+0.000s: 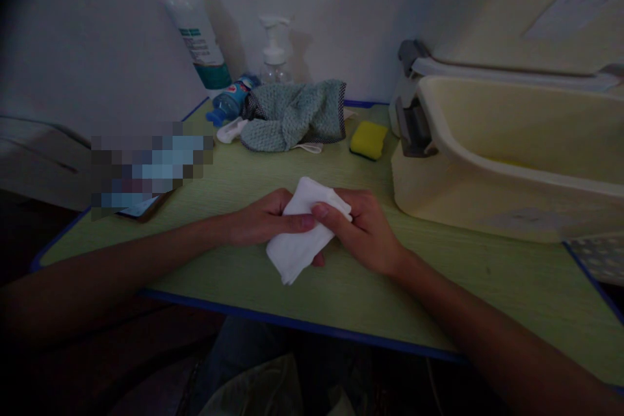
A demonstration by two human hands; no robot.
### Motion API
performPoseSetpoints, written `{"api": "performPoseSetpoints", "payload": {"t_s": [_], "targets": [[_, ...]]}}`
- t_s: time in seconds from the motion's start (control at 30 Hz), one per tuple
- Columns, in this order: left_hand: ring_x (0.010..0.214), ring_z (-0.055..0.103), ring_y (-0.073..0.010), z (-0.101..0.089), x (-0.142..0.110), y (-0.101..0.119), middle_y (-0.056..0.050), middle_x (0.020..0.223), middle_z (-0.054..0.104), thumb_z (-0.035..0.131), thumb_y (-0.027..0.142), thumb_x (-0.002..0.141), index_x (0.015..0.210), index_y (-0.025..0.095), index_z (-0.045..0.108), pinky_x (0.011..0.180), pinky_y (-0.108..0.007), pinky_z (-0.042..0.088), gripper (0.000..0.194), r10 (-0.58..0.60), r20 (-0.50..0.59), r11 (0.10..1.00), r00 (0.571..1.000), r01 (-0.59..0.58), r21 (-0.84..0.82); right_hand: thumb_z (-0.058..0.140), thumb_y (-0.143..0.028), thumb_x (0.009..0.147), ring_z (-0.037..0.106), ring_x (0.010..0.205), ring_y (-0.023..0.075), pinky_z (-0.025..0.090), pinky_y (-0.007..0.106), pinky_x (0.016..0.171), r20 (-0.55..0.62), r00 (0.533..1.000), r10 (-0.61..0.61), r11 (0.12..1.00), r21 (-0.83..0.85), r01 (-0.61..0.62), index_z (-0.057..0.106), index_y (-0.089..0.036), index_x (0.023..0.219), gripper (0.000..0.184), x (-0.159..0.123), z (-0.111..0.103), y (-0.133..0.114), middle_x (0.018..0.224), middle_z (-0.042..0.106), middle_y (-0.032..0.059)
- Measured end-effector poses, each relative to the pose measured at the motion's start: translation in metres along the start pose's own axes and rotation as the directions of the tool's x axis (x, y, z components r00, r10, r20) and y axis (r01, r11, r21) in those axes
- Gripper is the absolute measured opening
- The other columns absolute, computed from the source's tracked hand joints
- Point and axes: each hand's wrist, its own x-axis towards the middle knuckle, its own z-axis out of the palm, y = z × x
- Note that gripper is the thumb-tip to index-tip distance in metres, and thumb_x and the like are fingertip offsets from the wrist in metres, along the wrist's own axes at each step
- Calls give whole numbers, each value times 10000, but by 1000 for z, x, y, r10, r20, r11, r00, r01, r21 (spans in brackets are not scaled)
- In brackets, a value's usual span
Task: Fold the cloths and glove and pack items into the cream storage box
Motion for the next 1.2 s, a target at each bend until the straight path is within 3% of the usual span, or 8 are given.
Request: {"api": "performPoseSetpoints", "payload": {"t_s": [0.33,0.5,0.67,0.8,1.0,1.2], "targets": [[582,627,-147,-1,-3,2,-25,577,647,700,537,661,733,114,594,527,-216,431,442,-46,62,997,997,42,62,584,-402,799,421,468,92,312,222,416,70,997,38,999,-37,-36,475,-193,540,350,0,-5,-4,524,432,-30],[466,522,-83,-2,-1,2,16,511,569,685,434,716,638,110,578,464,-185,368,350,-27,52,989,998,20,145,610,-387,774,397,476,82,297,214,422,92,994,63,995,-87,-55,505,-177,555,320,2,-7,-12,528,407,-40],[424,452,-62,0,1,4,40,450,496,668,347,734,540,117,557,428,-170,336,321,-25,69,966,997,6,258,599,-338,778,376,440,70,283,196,395,232,951,207,976,-117,-184,499,-176,573,281,2,-9,-19,497,405,-54],[413,442,-60,0,2,6,37,437,498,673,415,722,520,123,561,411,-167,335,372,-30,97,962,995,2,274,552,-346,826,419,450,72,318,186,406,289,933,212,977,-65,-202,531,-176,618,270,2,-9,-20,521,453,-47],[409,451,-64,0,1,6,32,441,507,659,471,726,529,115,582,396,-173,326,414,-31,133,958,991,-8,285,570,-397,831,406,424,60,307,188,396,240,965,103,995,-6,-104,488,-178,536,376,1,-5,-17,511,416,-51],[496,512,-74,2,-1,6,7,562,603,672,342,739,677,98,654,445,-166,372,252,-4,38,941,999,-9,340,543,-404,851,401,419,68,298,205,377,95,989,113,993,22,-116,513,-182,541,383,-2,-10,-15,527,418,-39]]}}
